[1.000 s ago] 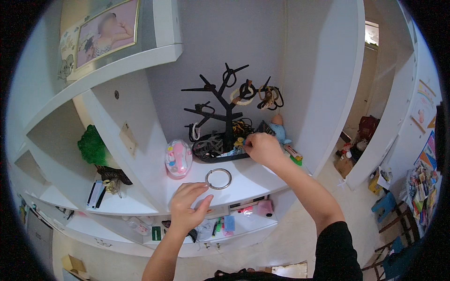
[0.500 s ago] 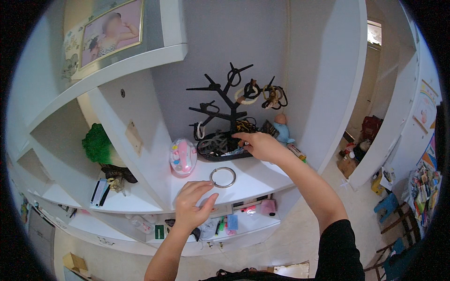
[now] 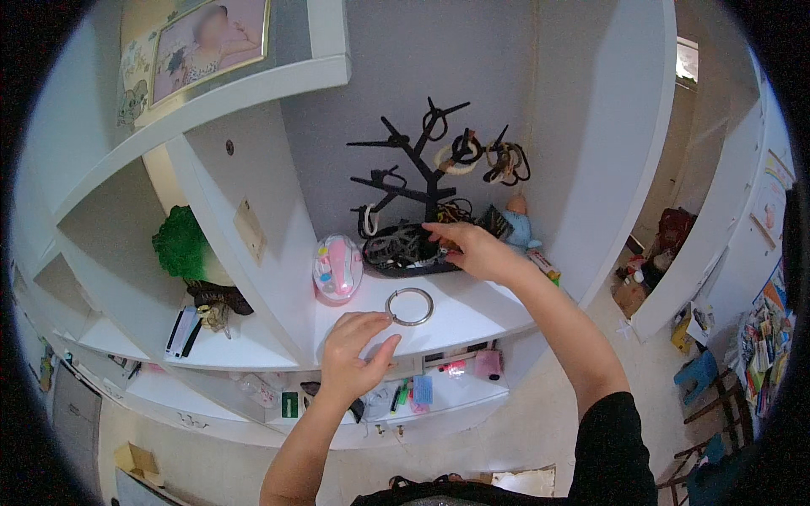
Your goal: The person organizes various small items on a white shelving unit. They pick up a pink toy, a blue toy, a white cloth, a yellow and black toy, and a green toy, placing them on the shelf. They also handle a small box and a silver bracelet, arranging them among other items.
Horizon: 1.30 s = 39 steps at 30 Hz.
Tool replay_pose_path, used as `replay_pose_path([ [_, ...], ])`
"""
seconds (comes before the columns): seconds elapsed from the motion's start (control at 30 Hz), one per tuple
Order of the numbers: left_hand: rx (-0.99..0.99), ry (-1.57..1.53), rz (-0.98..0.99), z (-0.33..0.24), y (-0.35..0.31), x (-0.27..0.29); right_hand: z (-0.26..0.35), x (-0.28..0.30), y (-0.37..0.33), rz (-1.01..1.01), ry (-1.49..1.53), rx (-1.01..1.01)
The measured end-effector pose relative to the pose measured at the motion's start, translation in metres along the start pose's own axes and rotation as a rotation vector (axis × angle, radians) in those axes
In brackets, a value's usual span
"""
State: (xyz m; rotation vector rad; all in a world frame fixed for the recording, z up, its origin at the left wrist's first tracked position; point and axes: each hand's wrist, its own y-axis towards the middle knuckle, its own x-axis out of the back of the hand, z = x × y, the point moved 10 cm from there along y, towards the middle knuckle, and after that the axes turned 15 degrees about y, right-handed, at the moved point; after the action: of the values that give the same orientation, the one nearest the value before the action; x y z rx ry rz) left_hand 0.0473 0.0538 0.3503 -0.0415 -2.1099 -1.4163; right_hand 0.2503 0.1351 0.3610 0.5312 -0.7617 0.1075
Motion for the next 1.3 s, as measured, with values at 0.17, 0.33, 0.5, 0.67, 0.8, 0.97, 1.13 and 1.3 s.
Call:
replay_pose_path([
  [0.17,0.004,0.012,0.011,0.002,0.001,0.000,0.018,0.017,-0.009,-0.111,-0.172,0.078],
  [0.33,0.044,-0.015,0.024,0.007,-0.002,-0.003,0.021,0.014,-0.022,-0.140,-0.193,0.173],
  [0.5,0.037,-0.023,0.040,0.005,-0.002,-0.006,0.007,0.016,-0.035,-0.200,-0.149,0.078],
  [0.67,0.042,-0.029,0.038,0.008,-0.004,-0.003,0.067,0.012,-0.069,-0.281,-0.085,0.241],
  [0.8,0.029,-0.046,0.001,0.009,-0.006,0.000,0.070,-0.040,-0.134,-0.154,0.211,0.202],
  [0.97,0.014,-0.048,-0.005,0.005,-0.006,-0.004,-0.064,-0.181,-0.220,-0.002,0.508,-0.373],
  [1.13,-0.034,-0.003,0.013,0.001,-0.007,-0.005,-0.167,-0.293,-0.285,0.167,0.381,-0.556],
  [1.3,-0.148,0.061,-0.036,-0.013,-0.008,0.009,-0.168,-0.338,-0.267,0.251,0.165,-0.438],
])
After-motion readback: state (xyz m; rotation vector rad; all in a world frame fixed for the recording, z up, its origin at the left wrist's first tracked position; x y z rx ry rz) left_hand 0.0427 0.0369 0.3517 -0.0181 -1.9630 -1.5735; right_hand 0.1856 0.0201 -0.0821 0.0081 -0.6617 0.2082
